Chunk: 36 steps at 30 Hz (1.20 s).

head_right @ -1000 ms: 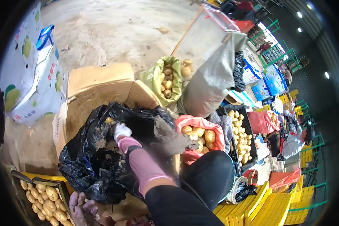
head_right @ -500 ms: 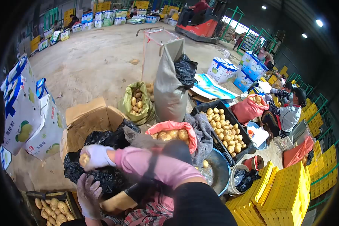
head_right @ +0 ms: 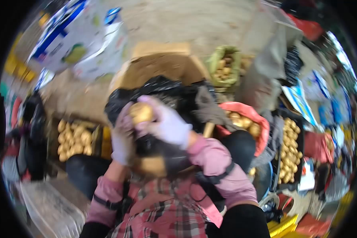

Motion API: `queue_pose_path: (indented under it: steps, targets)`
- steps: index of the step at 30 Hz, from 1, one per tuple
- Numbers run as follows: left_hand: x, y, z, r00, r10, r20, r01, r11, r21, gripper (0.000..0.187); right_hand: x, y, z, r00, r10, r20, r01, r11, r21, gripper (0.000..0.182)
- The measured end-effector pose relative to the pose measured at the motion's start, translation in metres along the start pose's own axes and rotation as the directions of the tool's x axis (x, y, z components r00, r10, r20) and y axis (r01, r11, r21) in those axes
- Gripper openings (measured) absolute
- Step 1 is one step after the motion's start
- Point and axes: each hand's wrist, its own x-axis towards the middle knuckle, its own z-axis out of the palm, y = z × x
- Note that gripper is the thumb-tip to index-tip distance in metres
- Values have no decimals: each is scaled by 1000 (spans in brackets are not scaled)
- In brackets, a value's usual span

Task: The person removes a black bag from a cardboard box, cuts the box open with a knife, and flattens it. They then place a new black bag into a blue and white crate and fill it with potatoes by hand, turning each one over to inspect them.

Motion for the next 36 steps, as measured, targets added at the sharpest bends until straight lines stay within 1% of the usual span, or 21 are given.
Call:
queue_pose_path:
  steps: [1,2,3,4,7,8,10,12,15,16,19,20,21,22,25,26,28,29,31,34,36]
  targets:
    - [0,18,2,999,-46,2,46,999,-26,53,2,-6,-2,999,-31,-9,31,999,-22,76]
    - [0,17,3,1000,6,27,-3,996,-85,54,1,-11,-4,998,-62,-22,60,996,-61,77]
    - [3,0,2,994,102,30,-99,992,-83,55,-2,-15,-4,995,-93,-47,87,990,-110,79]
    - [9,-4,5,980,197,32,-194,978,-82,56,-6,-21,-3,997,-51,-66,46,996,-78,79]
    - [3,4,6,992,-8,124,38,970,-242,58,-10,-25,-4,997,-16,-74,18,999,27,79]
    - [6,1,6,985,141,104,-137,990,-42,56,-10,-24,-7,996,-51,-76,46,997,-70,79]
    - [7,2,5,977,159,143,-187,961,206,52,-13,-19,-9,990,-116,-81,95,967,-235,79]
    - [8,-4,7,985,69,156,-102,972,211,48,-15,-15,-13,983,-163,-80,120,915,-385,79]
    - [13,-27,5,964,220,149,-255,920,296,48,-15,-11,-15,978,-195,-73,125,832,-540,80]
    - [14,-25,6,963,230,143,-261,930,259,49,-14,-10,-15,976,-208,-68,133,810,-571,81]
    - [16,-10,-3,966,102,238,-160,958,240,46,-11,-9,-17,973,-229,-44,160,795,-585,81]
    - [16,-4,-6,963,-25,269,-7,993,115,45,-12,-9,-18,973,-229,-36,167,800,-576,80]
    - [18,1,-10,938,-145,315,155,988,-6,45,-13,-9,-19,976,-218,-11,169,789,-591,81]
    - [19,3,-11,892,-251,375,314,942,-118,45,-14,-10,-20,978,-208,13,173,777,-605,81]
    - [13,-21,-9,920,-117,374,185,971,-150,45,-17,-14,-20,980,-194,51,184,768,-613,81]
    - [12,-23,-9,927,-112,357,152,985,-85,45,-17,-14,-20,980,-192,58,187,771,-609,81]
    - [12,-23,-7,941,-99,324,88,995,47,45,-19,-13,-13,995,-90,-39,71,937,-342,79]
    - [13,-28,-6,950,-20,311,-1,998,67,44,-20,-12,-11,997,-29,-75,14,981,-192,79]
    - [17,-36,-3,947,142,287,-180,978,111,44,-20,-13,-12,996,-73,-53,58,967,-247,78]
    - [20,-21,-9,922,-24,386,47,998,-49,43,-18,-14,-18,992,-124,-26,108,936,-334,78]
    - [18,-12,-8,895,-216,391,312,929,-200,41,-18,-12,-20,989,-148,-16,131,917,-376,76]
